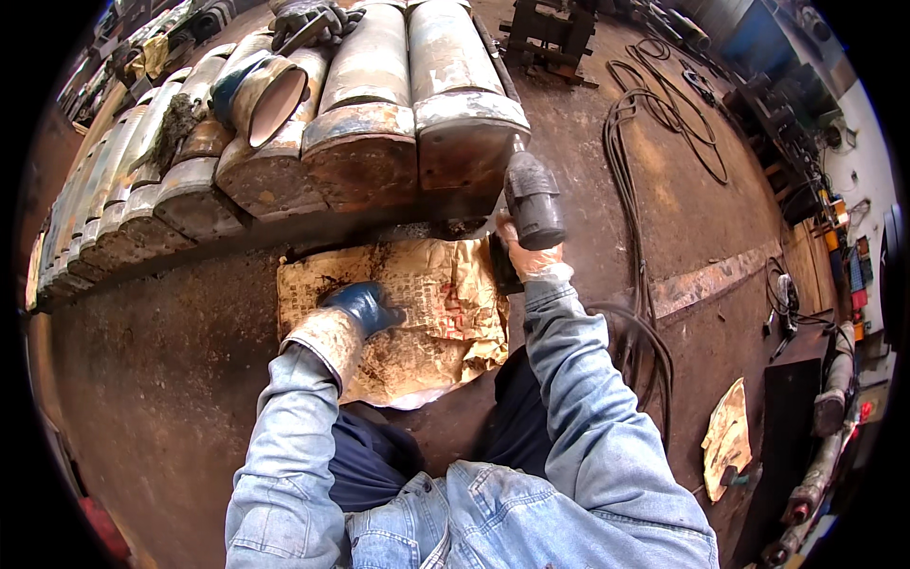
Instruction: The person uses a pneumatic impact wrench to remove bolts from a large, rusty metal track assembly. They then use a hammer to tap the bolts and the track segments. The person removes a bolt and a washer, inspects them, and then continues using the impact wrench on other bolts in the assembly.
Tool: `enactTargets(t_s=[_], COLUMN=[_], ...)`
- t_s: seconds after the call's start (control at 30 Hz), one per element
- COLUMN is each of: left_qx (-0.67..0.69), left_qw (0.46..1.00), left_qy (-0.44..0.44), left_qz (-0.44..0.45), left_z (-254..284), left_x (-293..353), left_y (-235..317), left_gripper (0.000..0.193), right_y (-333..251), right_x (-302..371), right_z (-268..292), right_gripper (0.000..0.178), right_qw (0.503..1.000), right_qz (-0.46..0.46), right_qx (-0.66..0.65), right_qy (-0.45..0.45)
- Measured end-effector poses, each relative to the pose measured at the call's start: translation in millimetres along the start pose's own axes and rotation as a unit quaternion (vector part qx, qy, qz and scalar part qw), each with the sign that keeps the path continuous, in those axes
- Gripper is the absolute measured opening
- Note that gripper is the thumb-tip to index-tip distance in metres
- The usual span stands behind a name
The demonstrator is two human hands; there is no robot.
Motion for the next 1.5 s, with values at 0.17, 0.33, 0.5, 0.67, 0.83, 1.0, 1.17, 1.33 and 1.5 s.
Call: enactTargets(t_s=[0.17, 0.33, 0.5, 0.67, 0.83, 1.0, 1.17, 1.33, 1.5], left_qx=[-0.014, 0.135, 0.595, 0.673, 0.72, 0.766, 0.844, 0.891, 0.9], left_qw=[0.999, 0.983, 0.799, 0.728, 0.658, 0.592, 0.505, 0.439, 0.419], left_qy=[-0.02, 0.036, -0.046, -0.124, -0.16, -0.191, -0.119, 0.083, 0.11], left_qz=[-0.029, -0.118, -0.075, -0.042, -0.152, -0.161, -0.136, -0.078, -0.049], left_z=[-1.6, 26.8, 48.7, 65.4, 60.0, 66.4, 95.7, 125.3, 128.5], left_x=[-8.9, 7.7, 33.9, 59.0, 73.5, 79.9, 67.6, 77.3, 85.6], left_y=[24.6, 26.8, 55.8, 65.3, 59.9, 61.3, 38.7, 8.5, 7.3], left_gripper=[0.033, 0.033, 0.027, 0.042, 0.041, 0.02, 0.026, 0.049, 0.048], right_y=[19.8, 20.1, 25.5, -59.7, -101.3, -106.7, -108.9, -82.5, 29.1], right_x=[9.3, 1.6, 8.8, 38.8, 101.4, 107.6, 107.7, 89.2, 90.5], right_z=[3.4, -5.2, -2.4, -17.1, -27.1, -15.9, -34.9, -90.1, -191.8], right_gripper=[0.068, 0.059, 0.061, 0.049, 0.05, 0.031, 0.047, 0.058, 0.046], right_qw=[0.992, 0.984, 0.986, 0.882, 0.681, 0.779, 0.735, 0.89, 0.965], right_qz=[-0.041, -0.009, 0.077, 0.166, -0.156, 0.101, 0.153, 0.44, 0.161], right_qx=[-0.073, -0.177, -0.13, -0.426, -0.667, -0.55, -0.605, -0.054, -0.053], right_qy=[0.098, 0.013, 0.064, -0.112, -0.259, -0.283, -0.265, -0.112, -0.198])
Point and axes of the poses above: each hand's wrist, its own x-axis away from the middle knuckle, its own z-axis out of the back of the hand, y = z × x, the point moved 3 cm from there along -x, towards the middle knuckle, and after that the axes turned 8 degrees about z, right-handed, at the moved point
